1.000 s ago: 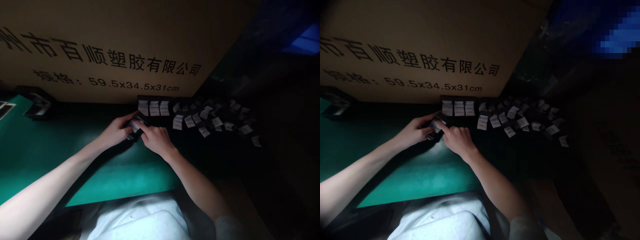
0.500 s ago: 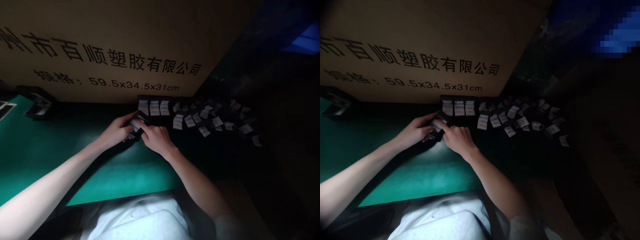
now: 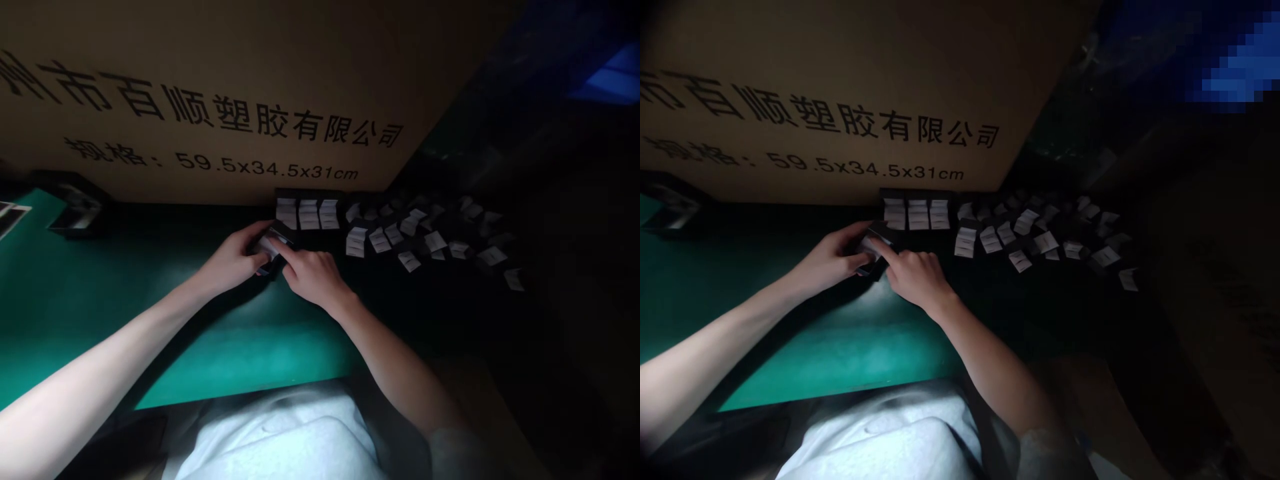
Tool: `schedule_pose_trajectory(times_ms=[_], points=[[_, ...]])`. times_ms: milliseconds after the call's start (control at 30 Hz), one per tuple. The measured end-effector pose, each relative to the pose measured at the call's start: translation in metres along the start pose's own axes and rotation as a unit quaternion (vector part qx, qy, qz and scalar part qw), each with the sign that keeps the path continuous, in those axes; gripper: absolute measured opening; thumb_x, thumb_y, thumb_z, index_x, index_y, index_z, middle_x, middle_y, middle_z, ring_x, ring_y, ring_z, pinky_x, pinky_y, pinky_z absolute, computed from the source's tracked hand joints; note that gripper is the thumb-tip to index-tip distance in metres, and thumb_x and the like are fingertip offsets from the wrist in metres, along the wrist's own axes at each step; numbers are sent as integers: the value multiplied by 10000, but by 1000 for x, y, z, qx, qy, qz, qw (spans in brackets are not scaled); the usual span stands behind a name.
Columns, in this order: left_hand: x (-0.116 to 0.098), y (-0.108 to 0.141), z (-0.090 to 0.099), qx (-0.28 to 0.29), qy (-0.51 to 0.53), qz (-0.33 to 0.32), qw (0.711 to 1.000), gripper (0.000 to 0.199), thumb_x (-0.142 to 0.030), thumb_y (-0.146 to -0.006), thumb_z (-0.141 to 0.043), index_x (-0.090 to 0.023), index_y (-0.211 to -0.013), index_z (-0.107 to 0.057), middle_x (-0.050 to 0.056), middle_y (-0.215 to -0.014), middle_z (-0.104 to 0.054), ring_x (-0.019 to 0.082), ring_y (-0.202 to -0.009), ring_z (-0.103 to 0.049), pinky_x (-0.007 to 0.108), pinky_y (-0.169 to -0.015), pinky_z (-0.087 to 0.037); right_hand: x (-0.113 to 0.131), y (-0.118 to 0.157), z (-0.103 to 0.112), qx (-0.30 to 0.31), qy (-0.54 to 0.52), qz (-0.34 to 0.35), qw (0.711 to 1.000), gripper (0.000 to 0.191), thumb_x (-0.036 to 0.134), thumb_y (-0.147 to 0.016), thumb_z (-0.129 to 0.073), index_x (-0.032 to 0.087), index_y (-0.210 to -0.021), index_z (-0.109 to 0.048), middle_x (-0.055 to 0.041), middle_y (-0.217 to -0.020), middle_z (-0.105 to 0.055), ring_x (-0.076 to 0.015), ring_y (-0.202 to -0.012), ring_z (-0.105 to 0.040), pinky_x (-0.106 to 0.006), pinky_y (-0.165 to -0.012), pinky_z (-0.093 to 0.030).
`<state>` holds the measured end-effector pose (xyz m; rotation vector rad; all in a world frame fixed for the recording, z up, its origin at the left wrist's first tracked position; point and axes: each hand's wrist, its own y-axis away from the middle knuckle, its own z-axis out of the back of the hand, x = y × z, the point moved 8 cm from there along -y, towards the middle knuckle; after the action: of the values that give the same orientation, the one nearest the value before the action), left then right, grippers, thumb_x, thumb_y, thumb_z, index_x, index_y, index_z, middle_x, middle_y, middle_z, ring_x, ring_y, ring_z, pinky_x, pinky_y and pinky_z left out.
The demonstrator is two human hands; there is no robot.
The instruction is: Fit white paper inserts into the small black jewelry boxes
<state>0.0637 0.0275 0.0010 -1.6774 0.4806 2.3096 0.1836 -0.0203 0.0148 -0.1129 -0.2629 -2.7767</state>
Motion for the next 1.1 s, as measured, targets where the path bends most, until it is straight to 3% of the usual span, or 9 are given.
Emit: schedule_pose_trajectory(times_ms=[533,733,1100], points=[[0,-2,0,-10,22,-19,1000,703,-251,-677,-667,-138,-1364,-570,63,-972,-704,195,-700,-640,280,-571,-538,2,1,1,-24,9,5,1000,659,211,-1006,-353,386,-1621,-193,-32,-1032,-758,-240,-894,-736,-349,-790,-573],[-2,-1,2,-19,7,-15,1000,690,-251,-669,-661,-136,-1345,-584,67,-984,-710,222,-786,-663,292,-631,-547,2,0,0,-2,11,-3,1000,677,215,-1014,-352,389,-1629,-129,-41,-1062,-756,-234,-913,-730,-361,-824,-568],[4,3,4,-31,28,55,998,692,-203,-726,-635,-157,-1412,-558,17,-761,-677,129,-448,-520,253,-407,-417,0,-1,1,-16,7,-4,1000,668,225,-1007,-345,367,-1630,-152,-37,-1022,-747,-233,-866,-720,-343,-780,-553]])
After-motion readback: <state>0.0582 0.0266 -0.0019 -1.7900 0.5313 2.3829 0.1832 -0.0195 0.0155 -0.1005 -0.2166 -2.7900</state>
